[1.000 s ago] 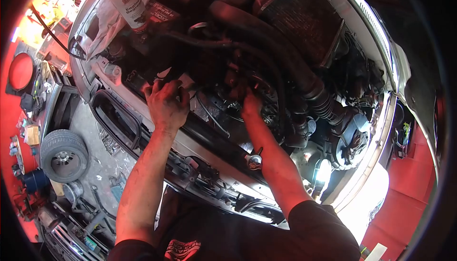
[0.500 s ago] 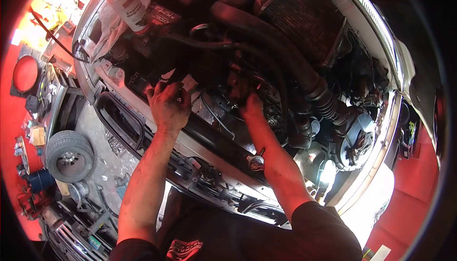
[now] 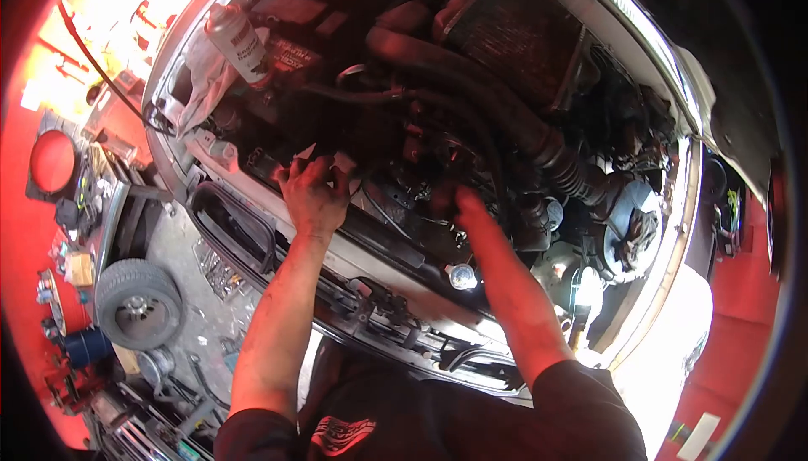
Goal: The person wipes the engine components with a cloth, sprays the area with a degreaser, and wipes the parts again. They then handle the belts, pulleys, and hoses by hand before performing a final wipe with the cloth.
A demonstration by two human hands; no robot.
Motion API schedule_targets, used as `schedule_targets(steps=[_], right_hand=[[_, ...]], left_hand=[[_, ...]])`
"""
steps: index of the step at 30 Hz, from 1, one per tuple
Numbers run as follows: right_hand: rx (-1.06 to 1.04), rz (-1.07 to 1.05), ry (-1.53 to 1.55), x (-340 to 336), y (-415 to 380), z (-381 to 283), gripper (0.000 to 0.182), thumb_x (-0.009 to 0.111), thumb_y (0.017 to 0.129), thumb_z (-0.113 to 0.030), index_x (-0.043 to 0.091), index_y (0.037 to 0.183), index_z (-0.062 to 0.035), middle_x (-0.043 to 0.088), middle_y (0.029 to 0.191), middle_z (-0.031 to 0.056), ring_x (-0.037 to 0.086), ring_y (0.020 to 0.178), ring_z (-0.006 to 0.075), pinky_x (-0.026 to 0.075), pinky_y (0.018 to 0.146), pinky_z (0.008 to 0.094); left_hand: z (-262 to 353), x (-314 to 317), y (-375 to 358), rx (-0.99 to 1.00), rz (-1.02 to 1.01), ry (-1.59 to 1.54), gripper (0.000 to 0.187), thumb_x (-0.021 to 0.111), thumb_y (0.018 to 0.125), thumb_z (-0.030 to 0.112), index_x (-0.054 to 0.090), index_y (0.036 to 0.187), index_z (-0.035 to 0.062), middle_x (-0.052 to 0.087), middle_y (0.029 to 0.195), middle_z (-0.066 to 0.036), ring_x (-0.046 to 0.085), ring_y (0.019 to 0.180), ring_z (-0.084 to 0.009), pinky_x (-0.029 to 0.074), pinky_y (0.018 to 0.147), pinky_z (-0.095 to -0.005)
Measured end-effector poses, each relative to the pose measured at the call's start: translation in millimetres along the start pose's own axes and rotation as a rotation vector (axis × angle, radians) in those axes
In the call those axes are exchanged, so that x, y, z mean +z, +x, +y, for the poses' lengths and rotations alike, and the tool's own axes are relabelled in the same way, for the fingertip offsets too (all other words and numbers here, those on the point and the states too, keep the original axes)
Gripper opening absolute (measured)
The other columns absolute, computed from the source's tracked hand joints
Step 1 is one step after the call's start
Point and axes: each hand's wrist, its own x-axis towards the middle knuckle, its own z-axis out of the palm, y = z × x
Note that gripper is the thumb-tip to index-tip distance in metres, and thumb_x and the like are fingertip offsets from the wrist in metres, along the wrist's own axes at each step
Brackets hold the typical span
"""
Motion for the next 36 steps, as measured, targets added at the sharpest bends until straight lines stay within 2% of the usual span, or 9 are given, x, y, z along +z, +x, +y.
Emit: schedule_targets(steps=[3,8,10,12,15,20,21,26,36], right_hand=[[-0.11,0.157,-0.44,-20.4,-49.7,-26.6,0.037,0.064,0.098,-0.027,0.067,0.125,-0.0014,0.072,0.116,0.0137,0.067,0.109,0.0241,0.051,0.091,0.0375],[-0.413,0.275,-0.254,-31.3,-142.3,-75.6,0.049,0.064,0.099,-0.031,0.06,0.138,-0.0012,0.068,0.129,0.0155,0.065,0.117,0.0253,0.047,0.102,0.0348],[-0.834,0.328,-0.685,-33.3,-153.2,-51.7,0.054,0.06,0.102,-0.034,0.053,0.144,-0.0014,0.064,0.136,0.0164,0.064,0.121,0.0252,0.046,0.105,0.034],[-0.812,0.305,-0.606,-32.6,-176.5,-47.0,0.058,0.056,0.104,-0.036,0.046,0.15,-0.0017,0.06,0.142,0.0178,0.063,0.125,0.0266,0.045,0.108,0.0345],[-0.38,0.289,-0.103,-50.9,-219.8,-40.9,0.057,0.049,0.107,-0.037,0.043,0.151,-0.0012,0.055,0.146,0.0215,0.058,0.131,0.0335,0.044,0.111,0.0386],[-0.302,0.979,-0.973,-92.7,-264.3,57.8,0.049,0.045,0.107,-0.041,0.062,0.129,-0.0004,0.067,0.119,0.0239,0.059,0.118,0.0408,0.04,0.106,0.0504],[-0.482,1.036,-1.121,-97.1,-263.5,86.5,0.042,0.045,0.107,-0.034,0.068,0.117,-0.001,0.07,0.105,0.0211,0.061,0.11,0.0375,0.036,0.109,0.0523],[-0.332,0.927,-1.173,-86.5,-273.2,66.0,0.035,0.046,0.102,-0.024,0.07,0.094,0.0002,0.07,0.094,0.0181,0.061,0.099,0.0353,0.038,0.103,0.0492],[-0.41,0.974,-1.144,-87.5,-266.3,53.3,0.029,0.05,0.099,-0.022,0.068,0.091,-0.0009,0.069,0.093,0.0166,0.061,0.097,0.0351,0.038,0.101,0.0497]], left_hand=[[-0.1,-2.1,-0.6,-0.011,-0.035,-0.101,0.031,0.073,0.077,0.012,0.072,0.108,0.0119,0.072,0.092,-0.007,0.063,0.098,-0.0314,0.04,0.098,-0.046],[65.5,-7.5,-20.7,0.073,0.042,-0.619,0.051,0.071,0.08,0.008,0.066,0.13,0.0108,0.069,0.118,-0.012,0.062,0.11,-0.029,0.047,0.096,-0.0419],[123.2,-2.1,-37.5,0.31,-0.017,-0.726,0.049,0.066,0.086,0.002,0.066,0.134,0.0099,0.069,0.122,-0.012,0.064,0.11,-0.0263,0.052,0.092,-0.0377],[143.2,8.3,-47.6,0.26,-0.169,-0.812,0.042,0.065,0.088,0.001,0.069,0.129,0.0088,0.072,0.117,-0.012,0.069,0.102,-0.0251,0.055,0.087,-0.0364],[132.0,45.8,-54.7,-0.29,-0.522,-1.214,0.033,0.065,0.087,0.0,0.074,0.118,0.0068,0.075,0.108,-0.011,0.072,0.093,-0.0239,0.056,0.082,-0.0361],[75.7,125.2,-36.3,-0.701,-0.5,-1.5,0.024,0.062,0.09,0.003,0.074,0.11,0.0056,0.074,0.097,-0.007,0.069,0.086,-0.021,0.055,0.079,-0.0369],[65.9,132.0,-14.7,-0.775,-0.5,-1.581,0.023,0.061,0.091,0.005,0.073,0.11,0.0059,0.073,0.096,-0.006,0.068,0.086,-0.0204,0.055,0.079,-0.0372],[79.0,217.6,34.1,-1.095,-0.269,-2.164,0.022,0.054,0.098,0.013,0.069,0.113,0.0064,0.068,0.095,-0.004,0.064,0.086,-0.0189,0.054,0.08,-0.0397],[81.5,236.4,-7.3,-0.695,-0.263,-2.443,0.028,0.048,0.104,0.02,0.062,0.122,0.0046,0.067,0.107,-0.007,0.063,0.096,-0.0213,0.052,0.092,-0.0427]])
